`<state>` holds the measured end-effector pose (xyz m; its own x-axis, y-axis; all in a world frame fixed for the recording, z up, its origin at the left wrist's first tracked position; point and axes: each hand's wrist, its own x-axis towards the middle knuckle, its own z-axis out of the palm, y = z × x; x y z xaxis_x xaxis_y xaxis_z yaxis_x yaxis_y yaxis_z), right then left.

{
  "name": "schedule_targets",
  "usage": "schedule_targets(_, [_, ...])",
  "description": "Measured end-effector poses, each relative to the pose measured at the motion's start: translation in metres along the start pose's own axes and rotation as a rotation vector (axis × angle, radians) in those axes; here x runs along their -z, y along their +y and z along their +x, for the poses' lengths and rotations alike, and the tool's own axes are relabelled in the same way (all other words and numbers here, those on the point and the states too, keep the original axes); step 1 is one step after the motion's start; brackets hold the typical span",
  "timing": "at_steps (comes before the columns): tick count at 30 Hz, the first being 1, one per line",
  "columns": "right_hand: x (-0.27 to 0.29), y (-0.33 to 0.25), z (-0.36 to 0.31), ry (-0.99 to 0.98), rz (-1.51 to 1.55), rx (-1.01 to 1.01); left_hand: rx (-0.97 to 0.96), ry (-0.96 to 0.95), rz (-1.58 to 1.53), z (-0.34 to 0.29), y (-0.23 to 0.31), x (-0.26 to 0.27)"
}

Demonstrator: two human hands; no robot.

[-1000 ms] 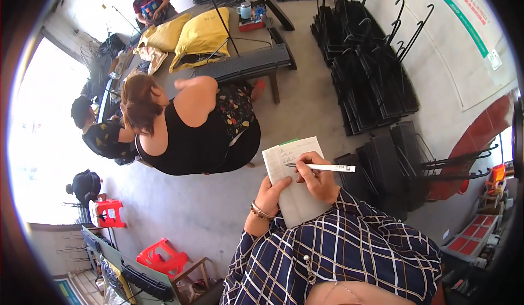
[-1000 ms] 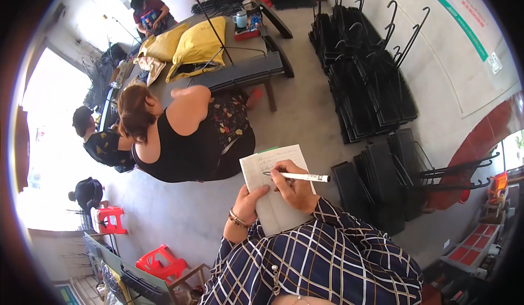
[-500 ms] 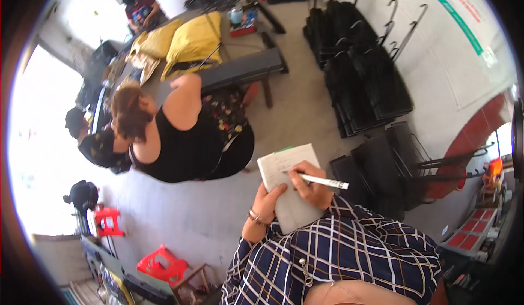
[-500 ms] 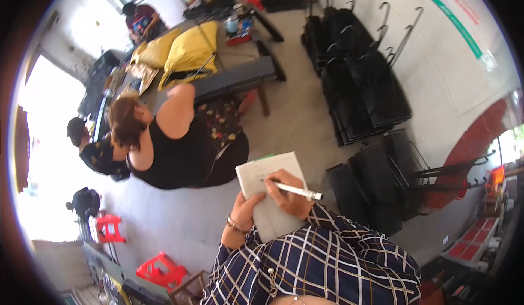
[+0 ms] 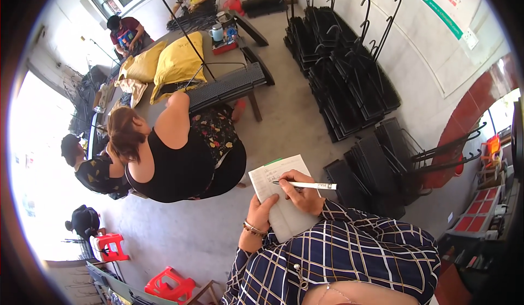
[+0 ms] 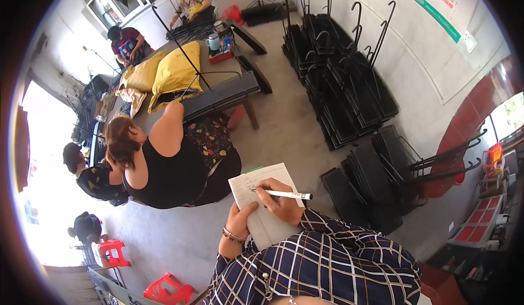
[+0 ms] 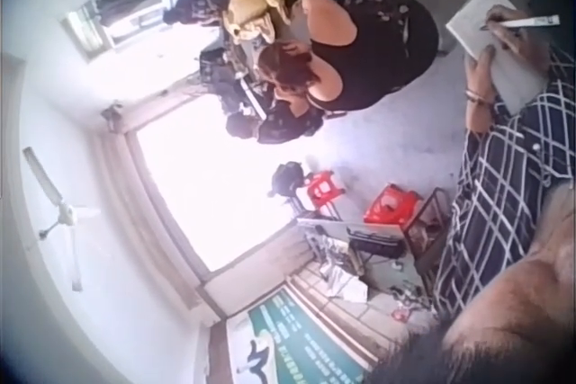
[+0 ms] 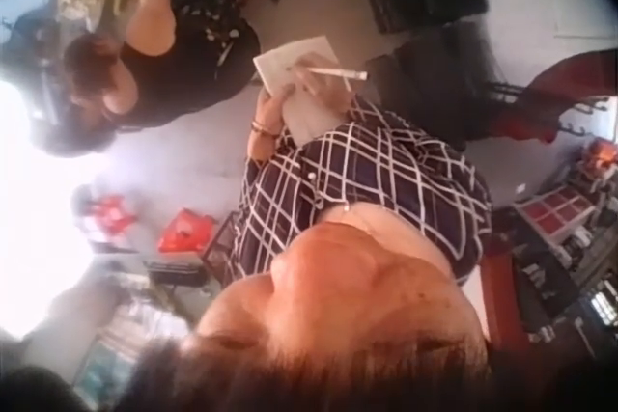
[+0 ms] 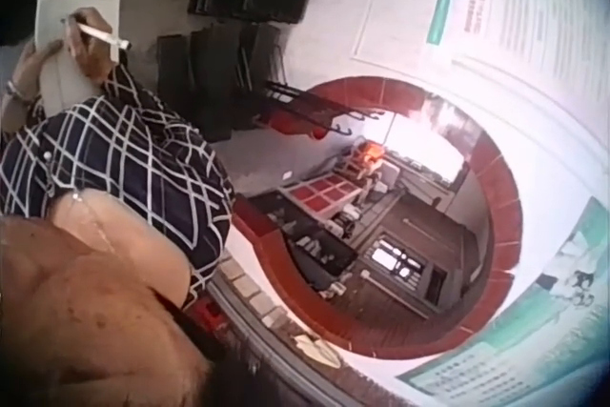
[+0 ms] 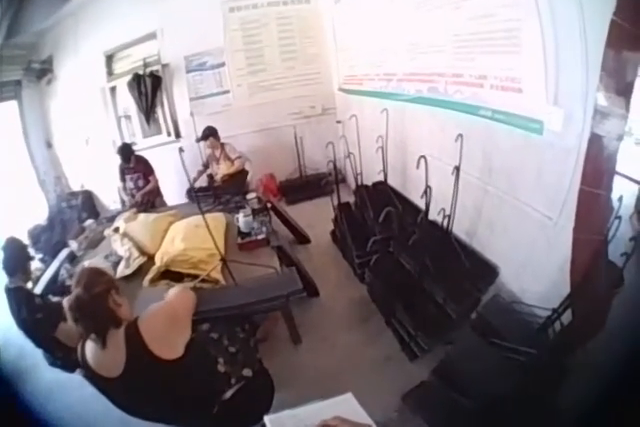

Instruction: Taking inventory of metal components in a fabrication shop using a notebook and calculator.

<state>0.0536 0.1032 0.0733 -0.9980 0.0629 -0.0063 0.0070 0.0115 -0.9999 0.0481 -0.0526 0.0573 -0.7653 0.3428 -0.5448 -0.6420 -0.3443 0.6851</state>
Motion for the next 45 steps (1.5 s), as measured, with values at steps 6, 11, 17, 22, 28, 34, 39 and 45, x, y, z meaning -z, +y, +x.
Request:
schedule_targets(6, [0.0, 0.004, -0.002, 0.005, -0.042, 0.043, 0.017, -0.014, -0.003, 0.001, -0.001, 0.001])
schedule_targets(11, [-0.001, 0.002, -0.001, 0.014, -0.055, 0.075, 0.018, -0.015, 0.018, 0.0, 0.0, 0.002])
schedule_targets(17, [-0.002, -0.002, 0.001, 0.001, -0.058, 0.051, 0.027, 0.0, 0.021, -0.003, 0.005, -0.001])
schedule_targets(22, [-0.003, 0.002, 0.0, 0.019, -0.057, 0.113, 0.011, -0.015, 0.016, -0.002, 0.003, 0.0])
schedule_targets(28, [-0.004, 0.001, 0.001, -0.013, -0.013, 0.035, 0.011, -0.004, 0.017, -0.002, 0.002, 0.003])
schedule_targets(34, [-0.004, -0.003, 0.001, -0.009, -0.037, 0.051, 0.037, -0.003, -0.004, -0.003, 0.004, 0.001])
schedule_targets(39, [-0.003, 0.004, 0.0, 0.003, -0.042, 0.073, 0.016, -0.006, -0.006, -0.003, 0.004, -0.001])
schedule_targets(45, [-0.003, 0.001, -0.001, -0.009, -0.041, 0.048, 0.034, -0.011, 0.0, -0.003, 0.003, 0.0])
